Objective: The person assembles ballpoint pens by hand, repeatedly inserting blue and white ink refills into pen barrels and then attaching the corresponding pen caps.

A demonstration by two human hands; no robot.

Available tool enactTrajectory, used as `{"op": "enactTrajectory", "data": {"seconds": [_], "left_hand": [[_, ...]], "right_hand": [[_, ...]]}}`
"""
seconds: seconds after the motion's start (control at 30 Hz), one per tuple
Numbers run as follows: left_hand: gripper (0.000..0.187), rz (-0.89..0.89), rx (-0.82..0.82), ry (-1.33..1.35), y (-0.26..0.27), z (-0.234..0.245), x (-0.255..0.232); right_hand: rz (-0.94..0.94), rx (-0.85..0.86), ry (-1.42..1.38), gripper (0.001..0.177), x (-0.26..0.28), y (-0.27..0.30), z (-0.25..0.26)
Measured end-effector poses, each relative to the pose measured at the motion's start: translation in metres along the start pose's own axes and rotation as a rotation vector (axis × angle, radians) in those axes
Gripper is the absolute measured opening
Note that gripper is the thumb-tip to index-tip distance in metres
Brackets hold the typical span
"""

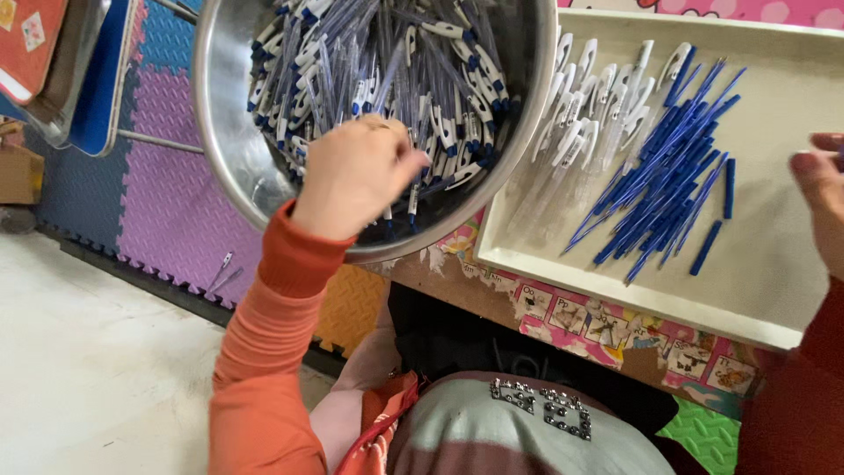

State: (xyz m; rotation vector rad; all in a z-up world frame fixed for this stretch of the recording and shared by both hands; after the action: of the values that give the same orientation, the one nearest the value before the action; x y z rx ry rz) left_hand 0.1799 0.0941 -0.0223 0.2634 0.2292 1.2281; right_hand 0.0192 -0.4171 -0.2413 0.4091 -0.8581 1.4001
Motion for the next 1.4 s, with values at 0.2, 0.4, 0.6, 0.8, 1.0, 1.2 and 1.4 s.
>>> {"op": "enactTrajectory", "data": {"seconds": [0.2, 0.4, 0.6, 0.8, 1.0, 1.2, 1.4], "left_hand": [[0.044, -0.078, -0.037, -0.223, 0.002, -0.026, -0.005], [0.017, -0.142, -0.384, 0.283, 0.048, 0.04, -0.032], [0.01, -0.384, -0.073, 1.397, 0.073, 0.013, -0.115], [0.06, -0.471, 0.426, 1.775, 0.066, -0.063, -0.175], [0.063, -0.437, 0.509, 1.863, 0.056, -0.096, -0.186], [0.039, -0.466, 0.259, 1.569, 0.059, -0.08, -0.168], [0.037, -0.406, -0.231, 0.938, 0.058, -0.079, -0.162]], "right_hand": [[-0.047, -0.002, -0.004, 0.02, 0.073, -0.009, -0.001], [0.105, 0.074, 0.205, 0.032, 0.198, -0.03, 0.009], [0.023, 0.212, -0.042, 0.031, 0.247, -0.032, -0.013], [-0.165, 0.133, -0.487, 0.006, 0.246, -0.029, -0.014], [-0.259, 0.18, -0.74, 0.009, 0.245, -0.028, -0.032], [-0.038, 0.155, -0.264, 0.01, 0.249, -0.032, -0.011], [0.195, 0.033, -0.357, 0.008, 0.282, -0.032, 0.001]]}}
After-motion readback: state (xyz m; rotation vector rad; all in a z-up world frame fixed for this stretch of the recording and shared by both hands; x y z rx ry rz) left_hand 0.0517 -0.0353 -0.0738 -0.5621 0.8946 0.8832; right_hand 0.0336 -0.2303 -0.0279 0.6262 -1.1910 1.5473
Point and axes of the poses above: each hand's wrist, its own y-axis away from the middle knuckle, its own z-axis out of the back of the hand, x = y × z, the point moved 9 cm from there along -y, towards the middle knuckle, and after that the axes turned 5 degrees about z, right-handed, at the moved point
